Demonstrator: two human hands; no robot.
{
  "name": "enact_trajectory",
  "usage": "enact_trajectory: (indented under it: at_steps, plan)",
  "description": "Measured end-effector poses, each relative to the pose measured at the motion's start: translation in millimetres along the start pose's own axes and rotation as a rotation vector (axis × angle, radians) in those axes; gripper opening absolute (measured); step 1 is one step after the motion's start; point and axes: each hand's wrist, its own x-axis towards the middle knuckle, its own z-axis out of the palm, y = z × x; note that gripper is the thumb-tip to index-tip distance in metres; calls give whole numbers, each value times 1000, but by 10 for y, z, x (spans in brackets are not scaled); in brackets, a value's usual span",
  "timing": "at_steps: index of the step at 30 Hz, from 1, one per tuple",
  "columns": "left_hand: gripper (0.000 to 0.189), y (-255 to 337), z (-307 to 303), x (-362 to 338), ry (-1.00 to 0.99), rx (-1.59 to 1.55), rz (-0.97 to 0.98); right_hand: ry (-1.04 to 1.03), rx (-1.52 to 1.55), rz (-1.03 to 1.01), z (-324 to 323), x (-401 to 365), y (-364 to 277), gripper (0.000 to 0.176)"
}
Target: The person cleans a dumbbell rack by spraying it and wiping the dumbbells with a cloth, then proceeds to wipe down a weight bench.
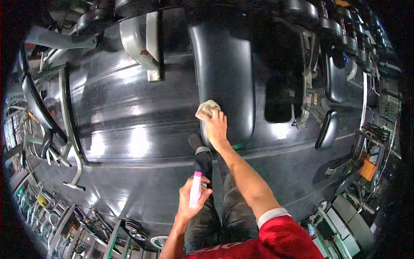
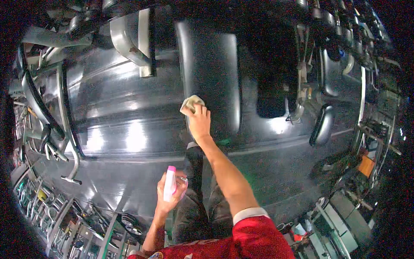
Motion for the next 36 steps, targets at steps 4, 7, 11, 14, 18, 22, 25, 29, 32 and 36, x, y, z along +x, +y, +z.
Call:
enact_trajectory:
  at_steps: [4, 7, 11, 14, 18, 22, 25, 29, 32, 36]
  plan:
    - [28, -34, -29, 43, -28, 15, -24, -158, 91, 4, -420, -8, 564, 34]
    - [27, -86, -50, 33, -2, -5, 31, 35, -41, 277, -516, -80, 808, 40]
    - [25, -84, -23, 50, -13, 17, 14, 156, -17, 369, -274, -17, 296, 44]
    - [25, -119, -12, 52, -22, 26, 29, 17, 59, 40, -73, -52, 66, 41]
    - [26, -110, -59, 52, -62, -2, -64, -105, 7, -240, -299, -50, 591, 41]
    - [28, -152, -66, 85, -26, 23, 55, -23, -92, 267, -583, -62, 797, 46]
    - [24, -108, -32, 90, 25, -59, -50, 136, -50, 404, -280, -29, 414, 48]
    - [24, -87, 11, 105, 19, -74, -37, -102, 20, 51, -14, -162, -24, 40]
    - [25, -38, -26, 133, -26, -22, -13, -222, 25, -285, -90, -215, 157, 30]
    - [28, -138, -83, 118, -14, 22, 37, -142, 35, 119, -441, -137, 684, 35]
